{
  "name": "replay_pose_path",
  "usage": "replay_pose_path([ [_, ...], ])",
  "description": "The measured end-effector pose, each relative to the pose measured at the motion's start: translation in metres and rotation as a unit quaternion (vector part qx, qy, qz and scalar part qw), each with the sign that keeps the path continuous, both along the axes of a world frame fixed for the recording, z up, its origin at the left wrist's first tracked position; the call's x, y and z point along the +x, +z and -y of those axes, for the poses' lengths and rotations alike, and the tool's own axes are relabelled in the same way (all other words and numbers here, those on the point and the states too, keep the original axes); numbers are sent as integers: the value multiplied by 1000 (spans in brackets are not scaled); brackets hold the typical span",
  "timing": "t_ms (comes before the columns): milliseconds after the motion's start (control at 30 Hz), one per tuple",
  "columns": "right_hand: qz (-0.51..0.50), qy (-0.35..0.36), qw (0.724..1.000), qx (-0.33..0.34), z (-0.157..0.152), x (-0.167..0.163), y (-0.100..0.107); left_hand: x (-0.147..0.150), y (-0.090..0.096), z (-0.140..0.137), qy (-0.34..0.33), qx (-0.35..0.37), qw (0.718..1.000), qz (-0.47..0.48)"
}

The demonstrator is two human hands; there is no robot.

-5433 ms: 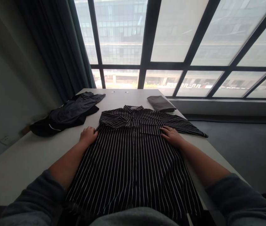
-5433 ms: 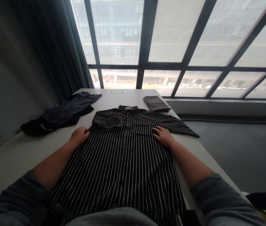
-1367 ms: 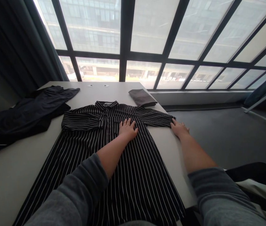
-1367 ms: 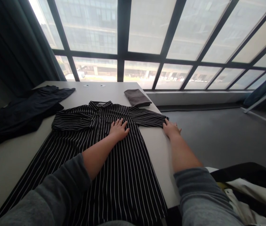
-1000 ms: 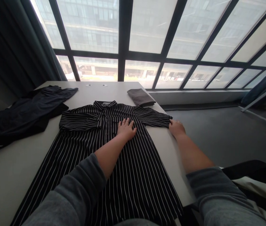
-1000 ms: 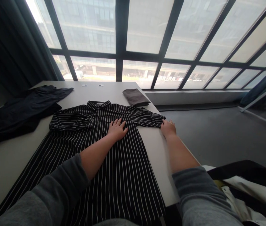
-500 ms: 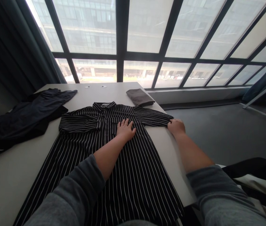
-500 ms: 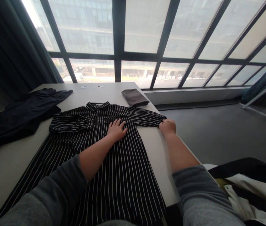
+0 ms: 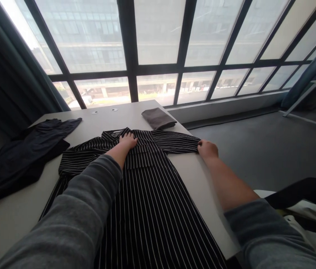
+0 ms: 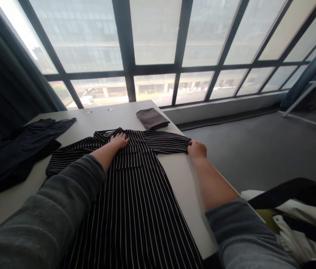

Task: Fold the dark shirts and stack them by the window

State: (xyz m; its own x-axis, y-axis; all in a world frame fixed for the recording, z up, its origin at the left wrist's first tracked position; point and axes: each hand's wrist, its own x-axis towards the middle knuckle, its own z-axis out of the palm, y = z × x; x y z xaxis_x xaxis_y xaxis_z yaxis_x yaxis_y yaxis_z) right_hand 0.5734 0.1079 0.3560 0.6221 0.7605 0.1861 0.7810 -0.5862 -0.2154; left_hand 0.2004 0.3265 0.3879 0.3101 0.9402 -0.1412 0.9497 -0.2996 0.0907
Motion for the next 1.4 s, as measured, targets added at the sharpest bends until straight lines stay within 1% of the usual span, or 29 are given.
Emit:
replay_pose_path([
  [67, -15, -8, 1000, 11, -1, 0, 0, -3, -8, -9, -2, -5, 1000, -6],
  [133, -33, -19, 998, 41, -1, 0, 0, -2, -15, -13, 5, -2, 1000, -10],
  [233, -57, -18, 989, 135, -1, 2, 0, 2, -19, -15, 5, 5, 1000, -15],
  [300, -85, -11, 974, 208, -2, 3, -1, 5, -17, -14, -7, 8, 1000, -17],
  [367, -147, -16, 953, 264, -4, 5, -4, 8, -11, -10, -18, 12, 1000, -18],
  [433, -245, -34, 919, 308, -6, 6, -7, 9, -1, 1, -30, 18, 999, -17],
  [467, -303, -41, 894, 327, -7, 7, -8, 9, 4, 9, -39, 22, 999, -14],
  [567, -478, -22, 800, 363, -7, 11, -6, -4, 24, 47, -97, 48, 994, -8],
  [633, -557, 1, 745, 367, -4, 13, -2, -30, 35, 81, -155, 69, 985, -9],
  [667, -580, 7, 726, 368, -2, 14, 1, -49, 39, 100, -178, 76, 981, -9],
  [700, -593, 8, 716, 369, 0, 15, 4, -72, 40, 118, -193, 86, 977, -7],
  [733, -595, 8, 716, 366, 1, 15, 6, -98, 40, 135, -203, 93, 975, -3],
  [767, -590, 8, 723, 360, 3, 15, 9, -128, 36, 152, -208, 96, 973, 4],
  [800, -582, 10, 734, 350, 3, 13, 10, -159, 31, 166, -208, 94, 974, 12],
  [867, -562, 16, 759, 328, 2, 9, 12, -221, 13, 192, -195, 75, 977, 28],
  [933, -548, 17, 777, 310, -2, 2, 12, -275, -9, 212, -152, 91, 983, 47],
  [1000, -531, 8, 793, 298, -8, -6, 11, -314, -29, 228, -105, 107, 986, 68],
  [1033, -519, 1, 802, 295, -11, -10, 11, -326, -36, 234, -90, 114, 986, 79],
  [1100, -488, -14, 823, 292, -16, -17, 14, -340, -44, 242, -70, 126, 984, 102],
  [1200, -436, -18, 853, 285, -21, -26, 24, -344, -41, 243, -61, 146, 977, 143],
  [1300, -380, 6, 882, 279, -28, -35, 46, -343, -33, 238, -57, 155, 970, 177],
  [1400, -321, 48, 902, 285, -42, -47, 77, -344, -31, 236, -52, 146, 970, 186],
])
